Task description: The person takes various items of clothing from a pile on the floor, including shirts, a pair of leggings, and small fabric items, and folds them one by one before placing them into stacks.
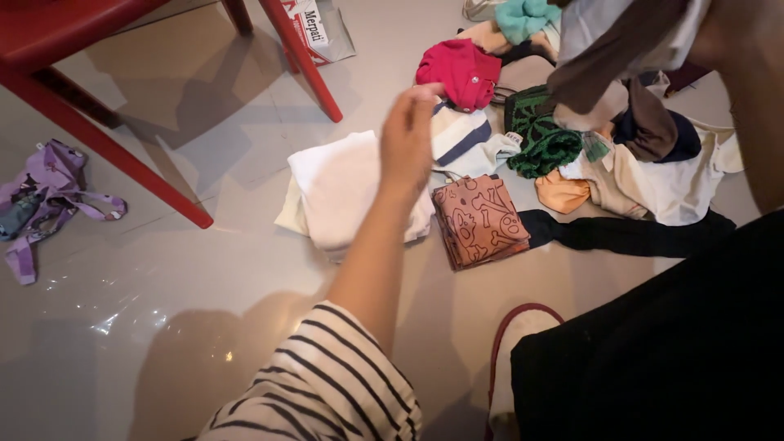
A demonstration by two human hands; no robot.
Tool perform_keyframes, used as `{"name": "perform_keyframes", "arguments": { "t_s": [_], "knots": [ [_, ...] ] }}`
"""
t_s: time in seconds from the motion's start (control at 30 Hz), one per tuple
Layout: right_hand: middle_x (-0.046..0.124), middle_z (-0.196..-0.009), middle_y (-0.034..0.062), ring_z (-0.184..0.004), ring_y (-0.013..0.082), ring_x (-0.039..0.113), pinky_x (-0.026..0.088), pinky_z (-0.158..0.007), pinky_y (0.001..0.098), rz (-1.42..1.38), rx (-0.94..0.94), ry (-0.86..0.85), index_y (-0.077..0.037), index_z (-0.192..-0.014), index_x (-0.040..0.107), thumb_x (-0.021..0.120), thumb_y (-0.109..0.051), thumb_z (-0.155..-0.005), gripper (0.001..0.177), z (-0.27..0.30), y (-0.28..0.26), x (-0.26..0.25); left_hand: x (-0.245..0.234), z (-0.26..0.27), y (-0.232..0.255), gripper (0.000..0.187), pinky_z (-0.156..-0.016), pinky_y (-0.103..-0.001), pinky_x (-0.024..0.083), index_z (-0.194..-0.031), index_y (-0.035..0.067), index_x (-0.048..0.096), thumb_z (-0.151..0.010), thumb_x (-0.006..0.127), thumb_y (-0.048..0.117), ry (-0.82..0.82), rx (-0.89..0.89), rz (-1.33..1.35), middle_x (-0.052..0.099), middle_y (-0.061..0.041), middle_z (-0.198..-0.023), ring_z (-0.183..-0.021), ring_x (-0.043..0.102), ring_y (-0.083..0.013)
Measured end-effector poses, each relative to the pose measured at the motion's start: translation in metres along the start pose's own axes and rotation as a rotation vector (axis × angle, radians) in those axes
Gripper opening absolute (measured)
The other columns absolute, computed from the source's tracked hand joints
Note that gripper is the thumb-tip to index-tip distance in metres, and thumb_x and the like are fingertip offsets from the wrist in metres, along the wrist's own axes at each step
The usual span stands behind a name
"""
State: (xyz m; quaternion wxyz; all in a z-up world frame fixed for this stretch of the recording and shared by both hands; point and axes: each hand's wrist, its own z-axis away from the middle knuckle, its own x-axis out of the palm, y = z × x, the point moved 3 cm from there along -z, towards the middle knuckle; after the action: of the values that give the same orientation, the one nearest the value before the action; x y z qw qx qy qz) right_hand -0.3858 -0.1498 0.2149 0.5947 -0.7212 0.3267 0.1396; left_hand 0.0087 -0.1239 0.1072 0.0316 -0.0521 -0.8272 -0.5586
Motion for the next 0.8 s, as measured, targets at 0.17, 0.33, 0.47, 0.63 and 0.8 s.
{"name": "perform_keyframes", "arguments": {
  "t_s": [0.17, 0.33, 0.47, 0.63, 0.8],
  "knots": [
    [0.075, -0.102, 0.0228, -0.094, 0.0394, 0.071, 0.057, -0.090, 0.0549, -0.092, 0.008, -0.125, -0.004, -0.110, 0.079, 0.066, -0.034, -0.108, 0.032, 0.016, -0.056, 0.029, 0.029, 0.005, 0.016, 0.050, -0.082, -0.033, 0.051, -0.126, 0.015, 0.072, -0.104, 0.044, 0.050, -0.209, -0.303, 0.186, 0.071, -0.002, -0.111, -0.097, 0.061, -0.0147],
    [0.075, -0.104, 0.0222, -0.096, 0.0387, 0.071, 0.056, -0.092, 0.0553, -0.108, 0.037, -0.203, -0.005, -0.110, 0.080, 0.066, -0.033, -0.108, 0.031, 0.023, -0.080, 0.054, 0.046, 0.002, 0.029, 0.052, -0.083, -0.033, 0.051, -0.128, 0.016, 0.070, -0.103, 0.043, 0.052, -0.317, -0.317, 0.198, 0.073, -0.001, -0.110, -0.094, 0.061, -0.0126],
    [0.075, -0.105, 0.0217, -0.097, 0.0382, 0.071, 0.056, -0.094, 0.0556, -0.100, 0.059, -0.228, -0.006, -0.111, 0.081, 0.066, -0.033, -0.107, 0.031, 0.025, -0.084, 0.064, 0.045, 0.006, 0.029, 0.053, -0.085, -0.034, 0.052, -0.129, 0.016, 0.071, -0.103, 0.043, 0.053, -0.329, -0.401, 0.260, 0.071, -0.002, -0.111, -0.093, 0.061, -0.0129],
    [0.076, -0.106, 0.0211, -0.099, 0.0375, 0.071, 0.056, -0.096, 0.0560, -0.071, 0.090, -0.232, -0.007, -0.111, 0.082, 0.066, -0.032, -0.106, 0.030, 0.022, -0.082, 0.060, 0.029, 0.008, 0.030, 0.057, -0.086, -0.034, 0.050, -0.133, 0.019, 0.069, -0.100, 0.041, 0.056, -0.302, -0.499, 0.200, 0.073, -0.001, -0.115, -0.094, 0.061, -0.0124],
    [0.076, -0.107, 0.0205, -0.101, 0.0368, 0.071, 0.056, -0.097, 0.0564, -0.025, 0.114, -0.230, -0.007, -0.111, 0.083, 0.066, -0.031, -0.105, 0.030, 0.023, -0.077, 0.064, 0.025, 0.007, 0.034, 0.061, -0.091, -0.035, 0.048, -0.140, 0.018, 0.063, -0.101, 0.037, 0.057, -0.328, -0.561, 0.285, 0.070, -0.003, -0.125, -0.102, 0.061, -0.0151]
  ]
}}
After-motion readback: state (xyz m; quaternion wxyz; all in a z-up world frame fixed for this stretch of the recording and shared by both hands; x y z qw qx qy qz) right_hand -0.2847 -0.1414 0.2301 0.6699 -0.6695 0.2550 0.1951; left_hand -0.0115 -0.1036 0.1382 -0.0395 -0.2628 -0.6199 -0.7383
